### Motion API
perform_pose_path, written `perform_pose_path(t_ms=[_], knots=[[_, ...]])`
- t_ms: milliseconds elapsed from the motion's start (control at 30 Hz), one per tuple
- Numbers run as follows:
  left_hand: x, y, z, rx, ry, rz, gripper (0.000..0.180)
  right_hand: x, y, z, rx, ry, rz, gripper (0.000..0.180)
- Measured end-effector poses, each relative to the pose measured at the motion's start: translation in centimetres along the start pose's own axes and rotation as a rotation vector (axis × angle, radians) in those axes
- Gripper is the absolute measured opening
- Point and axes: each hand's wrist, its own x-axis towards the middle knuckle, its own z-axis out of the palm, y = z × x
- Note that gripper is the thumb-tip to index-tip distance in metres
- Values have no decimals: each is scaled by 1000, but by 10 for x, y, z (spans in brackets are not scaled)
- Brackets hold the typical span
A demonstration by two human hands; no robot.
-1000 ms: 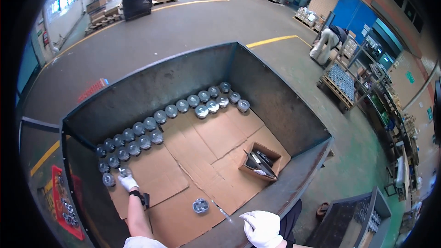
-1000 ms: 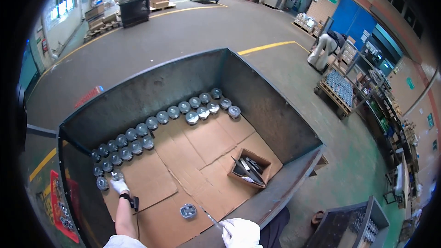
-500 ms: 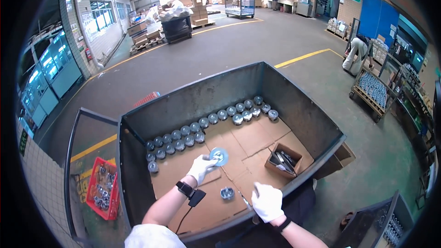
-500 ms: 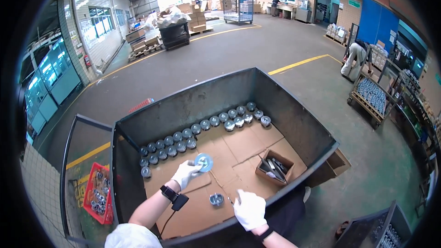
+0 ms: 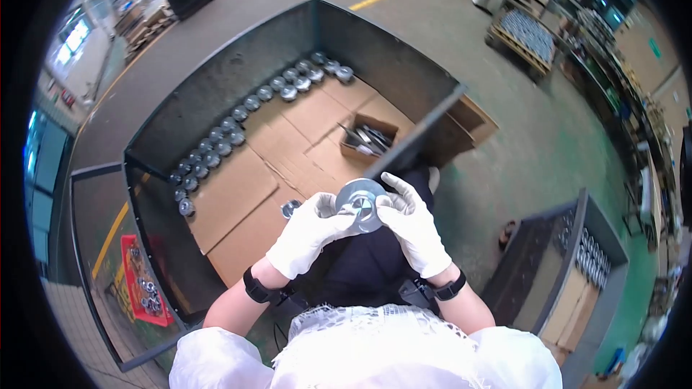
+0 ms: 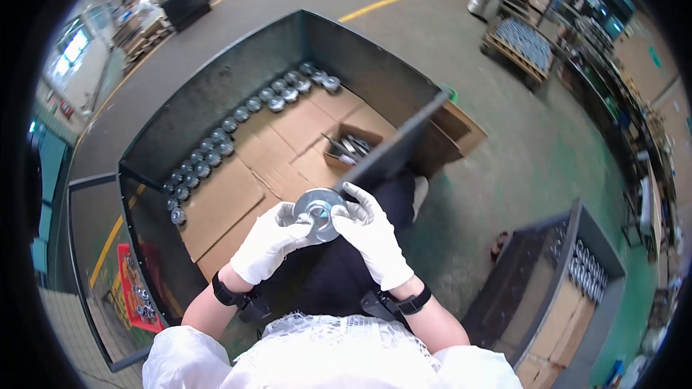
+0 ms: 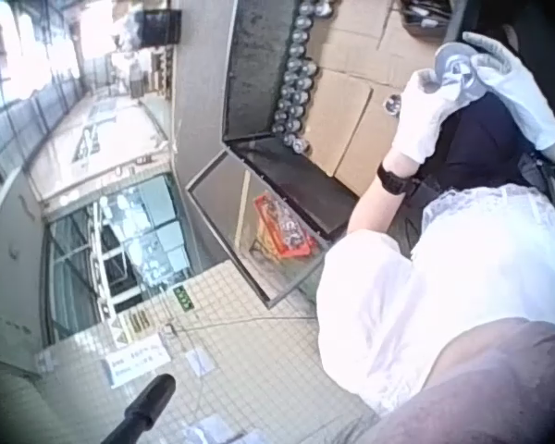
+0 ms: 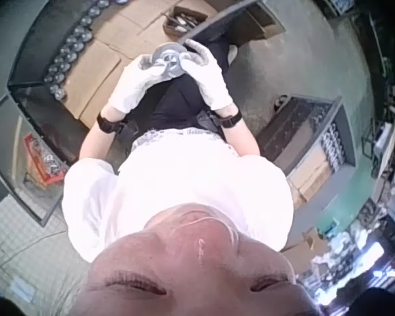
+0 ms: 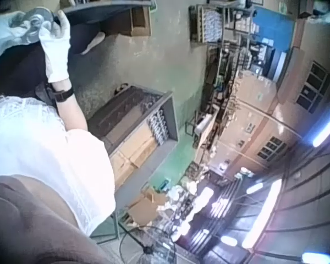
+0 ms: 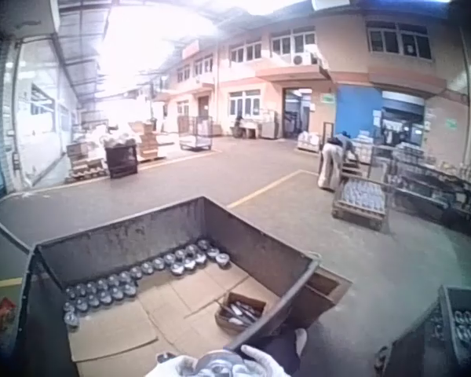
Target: Inspecting and sorting metal pistons from a large bin in an industrial workspace.
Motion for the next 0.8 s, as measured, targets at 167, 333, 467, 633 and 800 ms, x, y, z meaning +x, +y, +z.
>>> perform_pose_path(t_ms=[167, 333, 467, 633, 800], knots=[[30, -44, 28, 75, 24, -45, 55, -23, 3, -37, 40, 218, -3, 56], [35, -59, 50, 232, -138, -40, 77, -38, 3, -61, 24, 366, 29, 39], [41, -62, 50, 146, -224, -166, 69, -43, 7, -65, 1, 405, 41, 29], [40, -56, 46, 29, -255, -269, 68, -41, 18, -66, 123, 440, -5, 25], [40, -62, 39, -72, -308, -298, 77, -43, 24, -69, 179, 444, 2, 24]])
